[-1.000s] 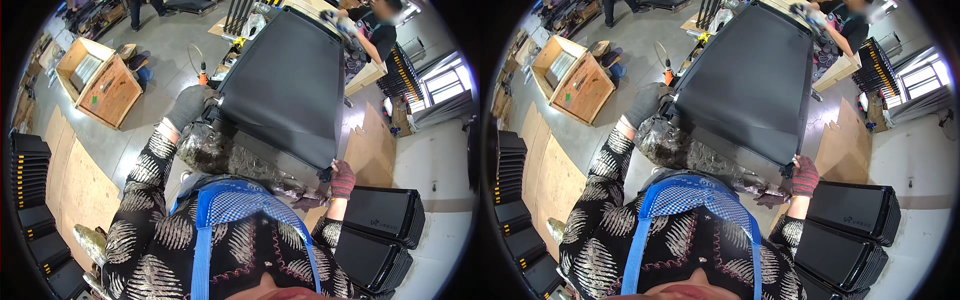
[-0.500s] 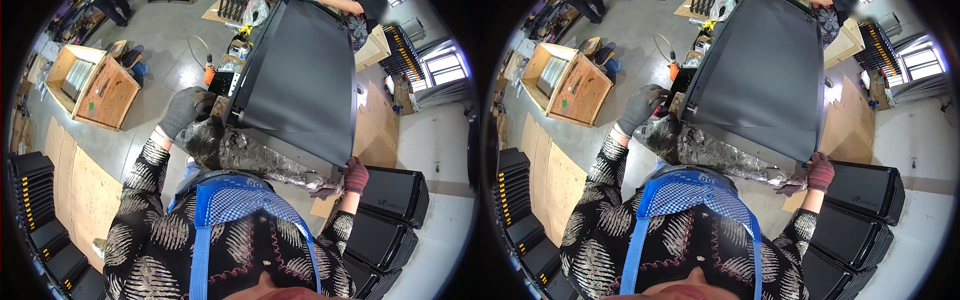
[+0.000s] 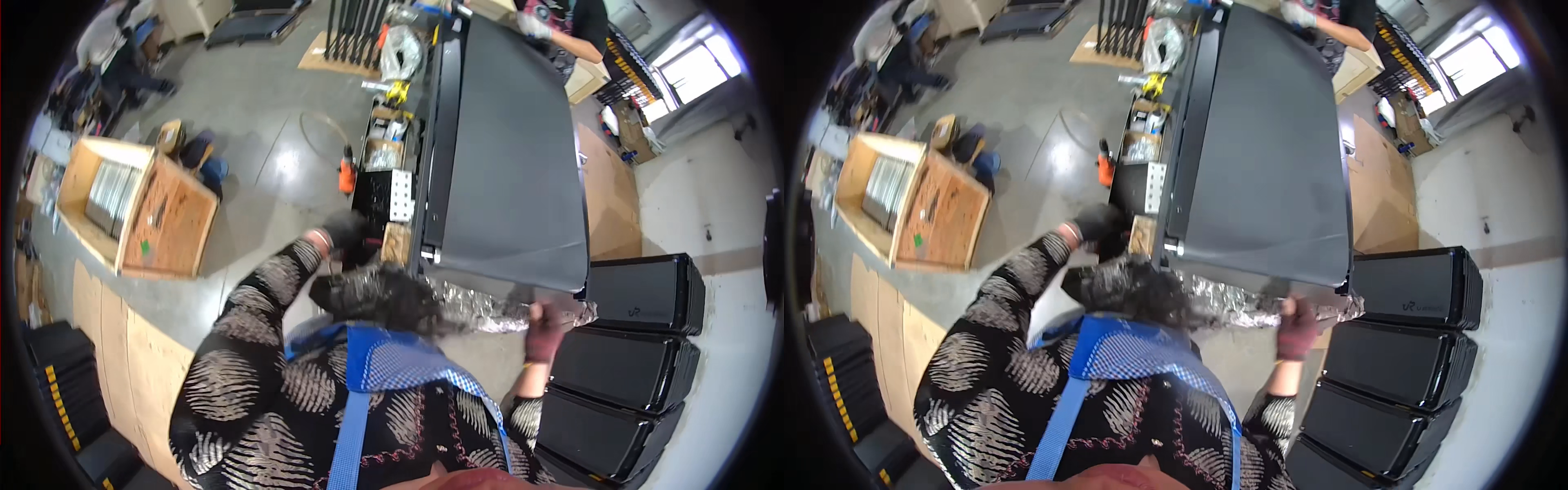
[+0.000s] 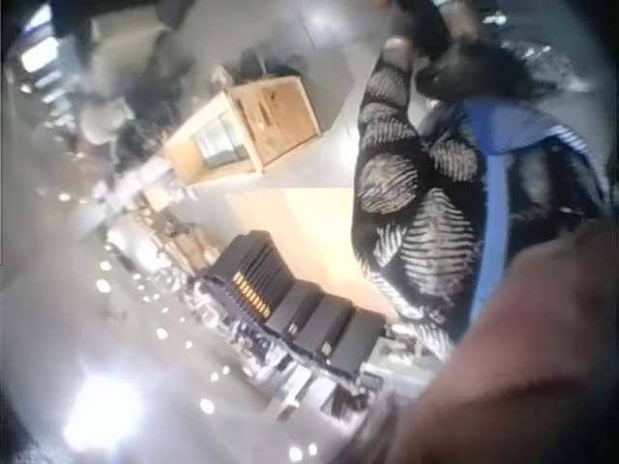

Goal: Assembling and testing treadmill components, including attaching handlebars and shrouds on a production line.

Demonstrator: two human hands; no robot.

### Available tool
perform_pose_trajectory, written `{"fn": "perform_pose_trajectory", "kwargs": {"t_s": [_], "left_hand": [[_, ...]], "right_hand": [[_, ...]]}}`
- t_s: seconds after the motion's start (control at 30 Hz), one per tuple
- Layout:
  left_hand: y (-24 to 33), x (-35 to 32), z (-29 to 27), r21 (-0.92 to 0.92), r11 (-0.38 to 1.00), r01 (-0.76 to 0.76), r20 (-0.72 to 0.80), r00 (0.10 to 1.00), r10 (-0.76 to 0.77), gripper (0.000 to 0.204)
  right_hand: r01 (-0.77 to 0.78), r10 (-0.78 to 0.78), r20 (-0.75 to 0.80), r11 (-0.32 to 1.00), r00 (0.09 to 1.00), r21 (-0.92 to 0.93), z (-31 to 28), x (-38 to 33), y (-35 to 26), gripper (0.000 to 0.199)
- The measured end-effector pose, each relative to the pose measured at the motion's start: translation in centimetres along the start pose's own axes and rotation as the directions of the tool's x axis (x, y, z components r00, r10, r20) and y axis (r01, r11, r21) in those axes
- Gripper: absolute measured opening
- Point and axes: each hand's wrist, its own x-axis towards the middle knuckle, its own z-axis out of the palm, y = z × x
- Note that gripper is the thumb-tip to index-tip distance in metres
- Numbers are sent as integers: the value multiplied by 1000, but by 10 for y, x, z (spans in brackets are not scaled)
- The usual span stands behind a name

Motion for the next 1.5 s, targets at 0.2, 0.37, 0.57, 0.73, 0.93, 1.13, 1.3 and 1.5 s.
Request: {"fn": "perform_pose_trajectory", "kwargs": {"t_s": [0.2, 0.37, 0.57, 0.73, 0.93, 1.13, 1.3, 1.5], "left_hand": [[-37, 65, 81, 411, 856, -312, 88, 949, 304, 22], [-62, 108, 148, 197, 976, -90, -221, 966, 134, 22], [-52, 115, 139, 71, 984, -162, 24, 987, 161, 25], [-37, 86, 82, 40, 974, -221, 208, 956, 208, 27], [-42, 79, 54, 166, 884, -436, 162, 897, 412, 26], [-42, 82, 67, 48, 978, -203, -27, 979, 204, 21], [-20, 71, 43, 24, 1000, -6, -174, 985, 11, 22], [-1, 41, -27, -997, -27, -75, -72, 992, -104, 32]], "right_hand": [[-197, 143, 173, 914, 974, 354, 116, -91, -68, 19], [-174, 173, 23, 960, 985, 217, 133, -107, -74, 20], [-276, 278, 21, 934, 960, 227, 138, -112, -71, 22], [-233, 239, -18, 959, 971, 161, 136, -108, -88, 21], [-207, 212, -28, 969, 977, 136, 135, -107, -86, 19], [-190, 196, -38, 974, 980, 127, 141, -111, -74, 19], [-151, 160, -70, 980, 985, 128, 138, -110, -81, 18], [-277, 269, 66, 916, 961, 290, 130, -100, -84, 16]]}}
